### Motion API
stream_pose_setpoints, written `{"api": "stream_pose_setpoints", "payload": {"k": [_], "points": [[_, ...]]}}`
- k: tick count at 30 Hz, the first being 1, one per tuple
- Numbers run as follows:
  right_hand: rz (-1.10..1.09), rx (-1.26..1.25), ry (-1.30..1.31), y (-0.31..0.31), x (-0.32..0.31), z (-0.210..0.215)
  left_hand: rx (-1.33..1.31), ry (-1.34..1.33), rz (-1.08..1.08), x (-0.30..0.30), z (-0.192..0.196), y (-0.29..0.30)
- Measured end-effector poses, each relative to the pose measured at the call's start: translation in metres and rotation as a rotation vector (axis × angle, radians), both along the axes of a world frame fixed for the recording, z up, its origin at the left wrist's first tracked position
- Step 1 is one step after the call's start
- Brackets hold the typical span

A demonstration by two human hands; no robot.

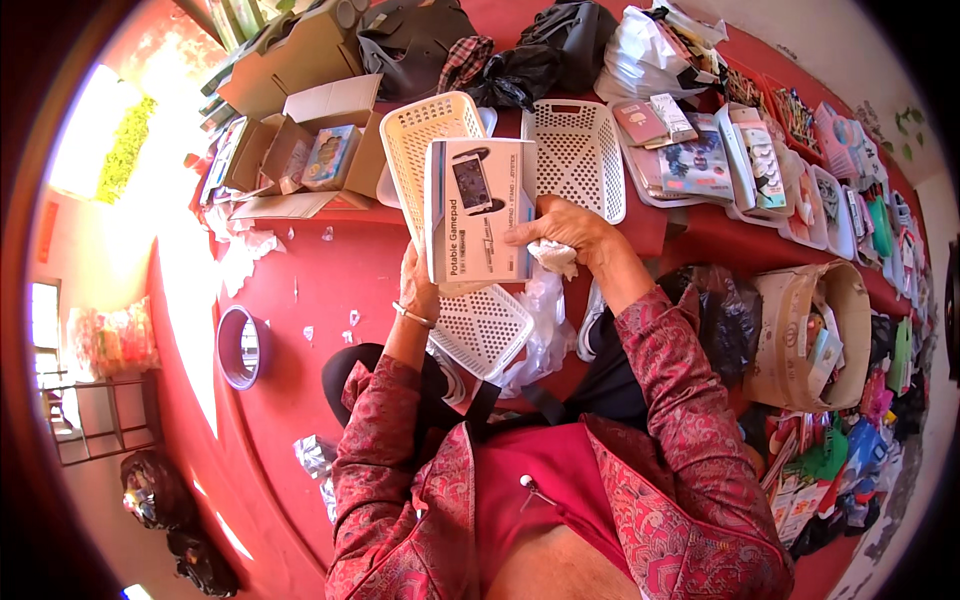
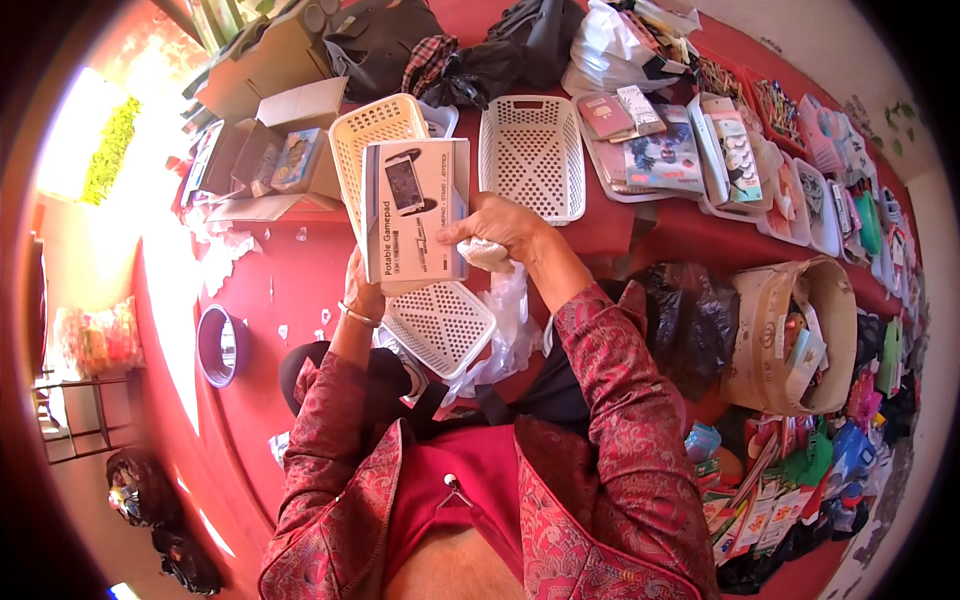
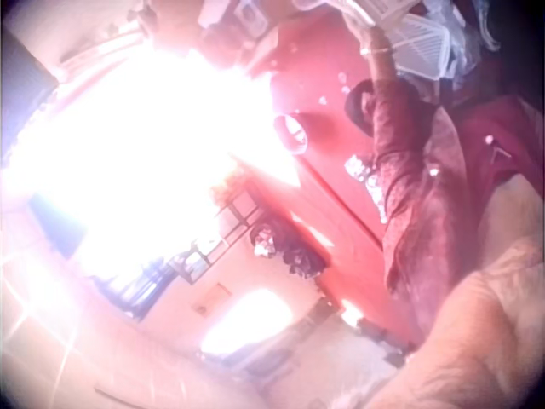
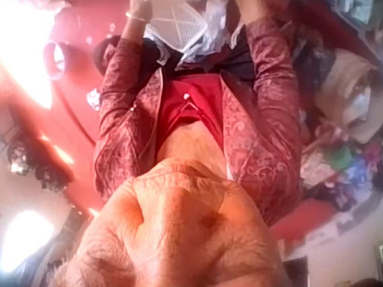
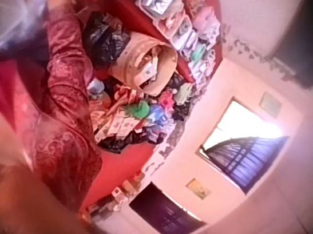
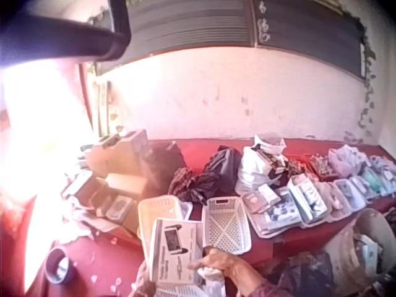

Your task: The person sits on the floor and organizes various small items, including books and packaged goods, into white plastic baskets. They handle items one by one, placing them into baskets or plastic bags, and occasionally adjusting the contents of the baskets.

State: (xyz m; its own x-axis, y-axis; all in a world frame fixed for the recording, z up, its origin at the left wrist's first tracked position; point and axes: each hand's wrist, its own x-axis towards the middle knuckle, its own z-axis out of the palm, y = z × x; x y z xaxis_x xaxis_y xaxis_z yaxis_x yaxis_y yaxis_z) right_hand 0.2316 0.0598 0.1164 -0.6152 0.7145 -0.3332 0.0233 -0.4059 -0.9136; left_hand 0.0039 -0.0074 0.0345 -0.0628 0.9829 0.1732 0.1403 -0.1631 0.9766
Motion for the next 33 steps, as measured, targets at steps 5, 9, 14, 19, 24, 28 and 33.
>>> {"api": "stream_pose_setpoints", "payload": {"k": [5,9,14,19,24,28,33], "points": [[-0.044,0.07,0.026,-0.003,0.002,0.027,-0.349,-0.505,0.074,0.006,0.038,-0.001],[-0.016,0.13,-0.221,0.004,-0.01,-0.003,-0.225,-0.148,0.106,0.001,0.033,-0.001],[0.109,0.179,-0.32,0.014,-0.013,-0.024,-0.252,-0.041,0.043,0.005,0.034,-0.002],[0.039,0.424,-0.414,0.015,-0.007,-0.044,-0.182,-0.202,-0.044,0.014,0.028,0.0],[0.079,0.24,-0.17,0.006,-0.013,-0.021,-0.111,0.049,0.128,0.002,0.025,-0.003],[-0.13,0.111,-0.115,0.003,-0.007,-0.009,-0.304,-0.442,0.328,-0.039,0.031,-0.001],[-0.137,-0.042,0.189,0.012,-0.003,-0.01,0.122,0.092,0.74,-0.184,0.013,-0.04]]}}
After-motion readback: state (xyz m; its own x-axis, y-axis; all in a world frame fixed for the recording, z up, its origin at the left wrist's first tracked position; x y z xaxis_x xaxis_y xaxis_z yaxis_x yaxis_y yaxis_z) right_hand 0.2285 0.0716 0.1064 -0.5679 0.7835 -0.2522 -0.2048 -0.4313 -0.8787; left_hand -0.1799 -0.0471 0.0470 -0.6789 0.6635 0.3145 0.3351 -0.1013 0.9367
